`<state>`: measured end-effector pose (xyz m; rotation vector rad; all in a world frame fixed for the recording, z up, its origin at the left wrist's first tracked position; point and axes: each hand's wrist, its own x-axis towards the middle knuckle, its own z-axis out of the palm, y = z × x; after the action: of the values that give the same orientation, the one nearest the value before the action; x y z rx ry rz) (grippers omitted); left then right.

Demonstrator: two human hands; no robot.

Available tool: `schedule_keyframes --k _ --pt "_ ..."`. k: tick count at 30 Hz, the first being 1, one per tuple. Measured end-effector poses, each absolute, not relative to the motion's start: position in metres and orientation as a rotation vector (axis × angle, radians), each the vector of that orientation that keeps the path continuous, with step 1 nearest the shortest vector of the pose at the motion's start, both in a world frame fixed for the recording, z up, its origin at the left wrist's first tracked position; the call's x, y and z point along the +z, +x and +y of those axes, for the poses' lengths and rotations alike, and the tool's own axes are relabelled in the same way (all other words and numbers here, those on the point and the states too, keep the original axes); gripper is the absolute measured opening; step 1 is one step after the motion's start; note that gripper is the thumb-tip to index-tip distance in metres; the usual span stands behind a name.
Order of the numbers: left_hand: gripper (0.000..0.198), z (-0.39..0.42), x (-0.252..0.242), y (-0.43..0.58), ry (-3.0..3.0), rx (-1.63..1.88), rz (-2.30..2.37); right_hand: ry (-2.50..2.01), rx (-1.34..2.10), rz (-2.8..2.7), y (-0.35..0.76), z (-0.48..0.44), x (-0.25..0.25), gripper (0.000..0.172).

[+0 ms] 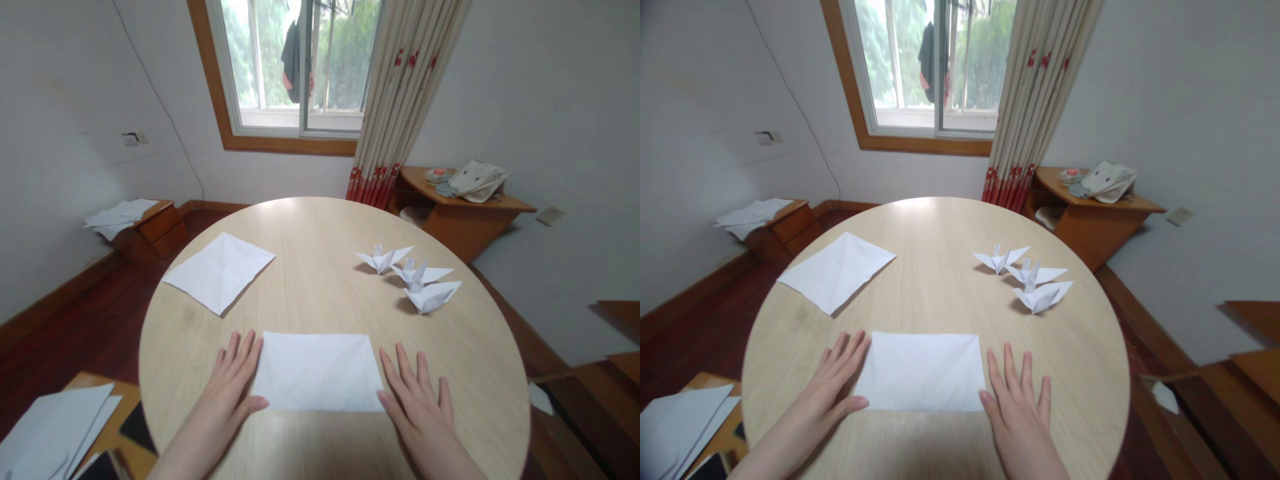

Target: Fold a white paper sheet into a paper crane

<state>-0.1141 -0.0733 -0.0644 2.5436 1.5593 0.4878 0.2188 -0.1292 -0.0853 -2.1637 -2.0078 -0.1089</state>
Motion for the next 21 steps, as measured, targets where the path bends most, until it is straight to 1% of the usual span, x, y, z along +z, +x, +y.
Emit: schedule_keyframes --k 3,8,10,15,21 --pt "0.068 -0.074 -0.058 -0.111 2.459 0.554 1.51 -2.161 -0.094 -2.015 0.217 -0.131 -0.082 0.051" --pt "0.044 -0.072 -0.042 -0.107 2.387 0.697 1.454 -2.126 -0.053 -2.037 0.214 -0.132 -0.077 0.049" --pt "0.037 -0.072 -0.034 -0.103 2.382 0.787 1.441 -2.109 -0.054 -2.034 0.213 -0.132 -0.076 0.049" --pt "0.03 -0.081 -0.023 -0.081 2.387 0.869 1.438 -2.09 -0.033 -2.012 0.213 -0.131 -0.076 0.049" --pt "0.031 -0.092 -0.03 -0.058 2.533 0.851 1.347 -2.036 0.036 -1.996 0.213 -0.131 -0.076 0.05"
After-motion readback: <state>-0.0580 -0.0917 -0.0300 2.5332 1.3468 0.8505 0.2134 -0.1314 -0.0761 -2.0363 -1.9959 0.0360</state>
